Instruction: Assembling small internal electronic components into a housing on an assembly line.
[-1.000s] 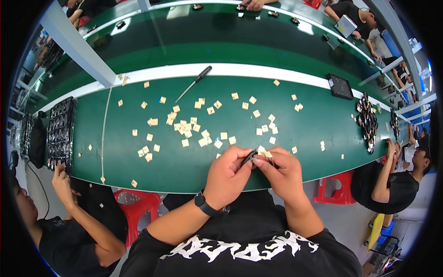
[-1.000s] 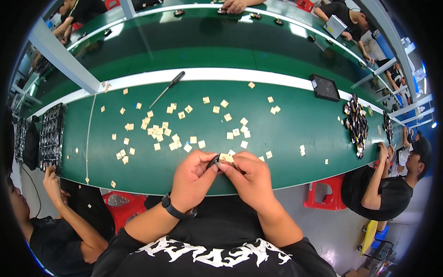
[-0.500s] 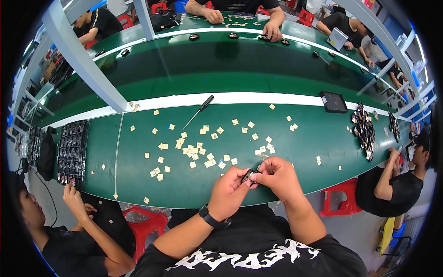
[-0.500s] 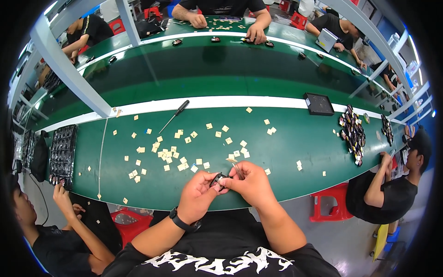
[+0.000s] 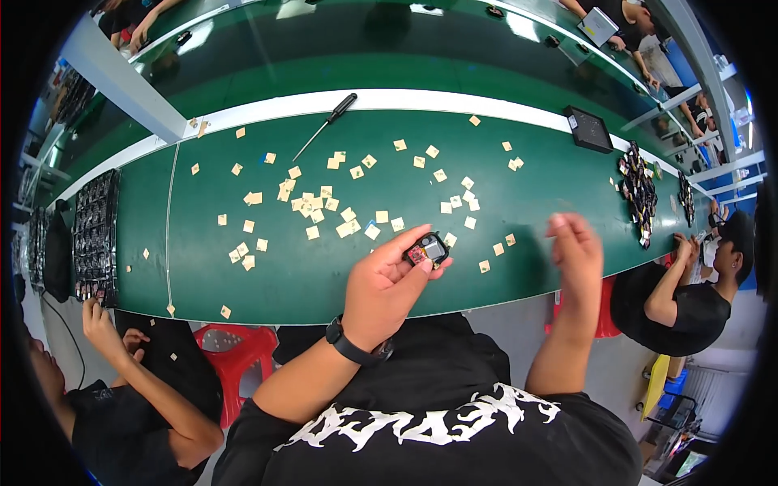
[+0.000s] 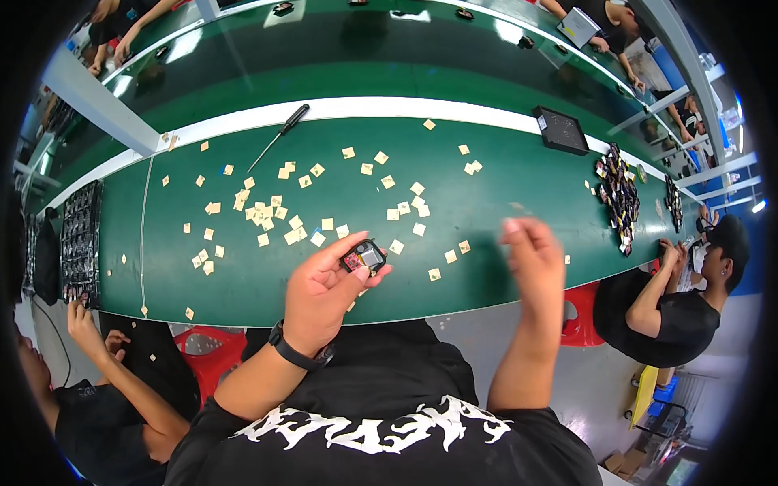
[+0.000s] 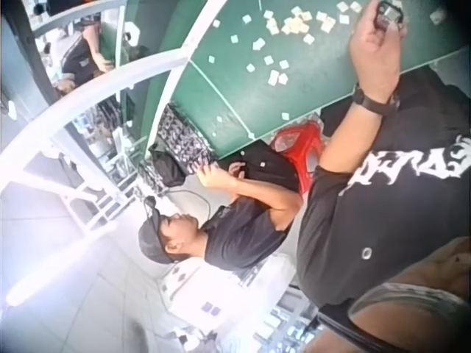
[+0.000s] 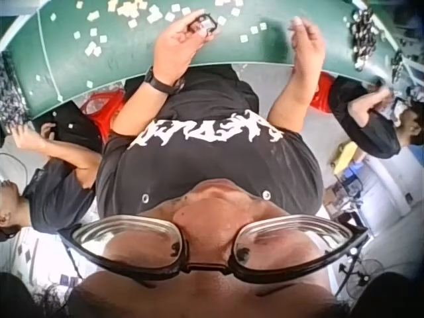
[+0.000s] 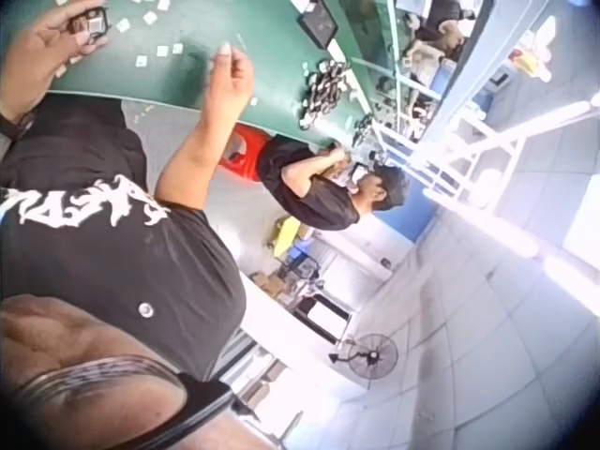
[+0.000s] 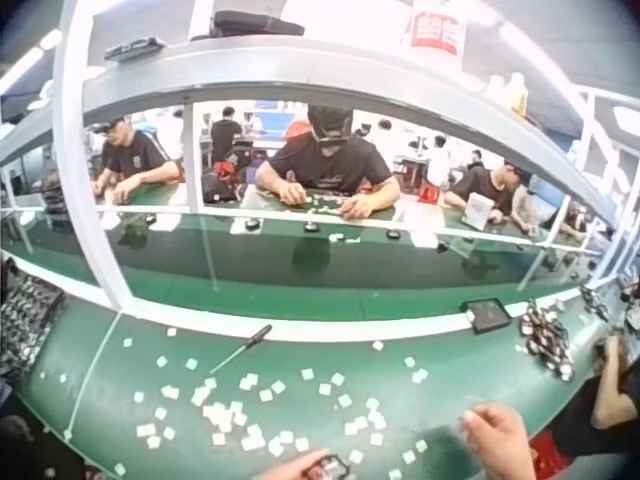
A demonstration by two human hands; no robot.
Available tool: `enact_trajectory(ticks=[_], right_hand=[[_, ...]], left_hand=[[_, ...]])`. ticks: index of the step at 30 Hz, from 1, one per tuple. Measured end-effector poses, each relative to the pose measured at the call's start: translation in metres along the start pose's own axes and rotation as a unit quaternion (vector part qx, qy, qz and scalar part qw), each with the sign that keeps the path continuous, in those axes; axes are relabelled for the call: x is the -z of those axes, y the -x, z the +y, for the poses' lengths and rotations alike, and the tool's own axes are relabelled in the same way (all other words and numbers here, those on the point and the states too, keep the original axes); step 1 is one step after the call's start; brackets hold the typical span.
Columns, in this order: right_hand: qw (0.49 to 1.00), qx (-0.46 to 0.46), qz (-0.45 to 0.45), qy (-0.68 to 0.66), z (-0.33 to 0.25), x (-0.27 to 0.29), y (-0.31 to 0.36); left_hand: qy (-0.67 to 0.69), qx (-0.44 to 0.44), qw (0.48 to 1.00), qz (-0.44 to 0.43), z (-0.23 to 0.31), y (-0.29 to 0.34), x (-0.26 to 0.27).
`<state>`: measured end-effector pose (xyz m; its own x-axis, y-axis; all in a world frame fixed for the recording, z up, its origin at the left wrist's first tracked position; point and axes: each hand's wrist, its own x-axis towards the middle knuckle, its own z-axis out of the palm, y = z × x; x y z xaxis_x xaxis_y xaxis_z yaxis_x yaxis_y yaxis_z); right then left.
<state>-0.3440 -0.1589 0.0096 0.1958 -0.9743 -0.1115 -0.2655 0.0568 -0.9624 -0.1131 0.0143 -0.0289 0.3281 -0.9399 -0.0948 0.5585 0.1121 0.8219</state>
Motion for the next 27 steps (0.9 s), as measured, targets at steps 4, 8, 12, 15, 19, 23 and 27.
enact_trajectory(ticks=[4, 8, 12, 15, 19, 23, 27], right_hand=[[0.913, 0.173, 0.210, 0.304, 0.042, 0.078, -0.024], [0.910, 0.075, 0.255, 0.319, 0.063, 0.124, -0.013], [0.936, 0.105, 0.251, 0.226, 0.060, 0.096, 0.006], [0.978, 0.137, 0.111, 0.110, 0.029, 0.020, 0.041], [0.879, 0.402, -0.128, 0.223, -0.009, -0.060, 0.061], [0.851, 0.414, -0.209, 0.247, -0.017, -0.077, 0.043], [0.821, 0.432, -0.255, 0.271, -0.023, -0.076, 0.036]], left_hand=[[0.008, -0.008, 1.000, 0.014, -0.005, 0.000, -0.002], [-0.031, 0.022, 0.999, 0.014, -0.002, 0.001, -0.005], [-0.076, 0.018, 0.997, 0.004, 0.001, 0.003, -0.008], [-0.094, 0.040, 0.995, -0.013, 0.002, 0.001, -0.005], [-0.063, 0.031, 0.997, -0.029, 0.000, 0.001, -0.003], [-0.097, 0.004, 0.995, -0.019, 0.001, 0.005, -0.007], [-0.125, 0.001, 0.991, -0.050, -0.002, 0.008, -0.002]])
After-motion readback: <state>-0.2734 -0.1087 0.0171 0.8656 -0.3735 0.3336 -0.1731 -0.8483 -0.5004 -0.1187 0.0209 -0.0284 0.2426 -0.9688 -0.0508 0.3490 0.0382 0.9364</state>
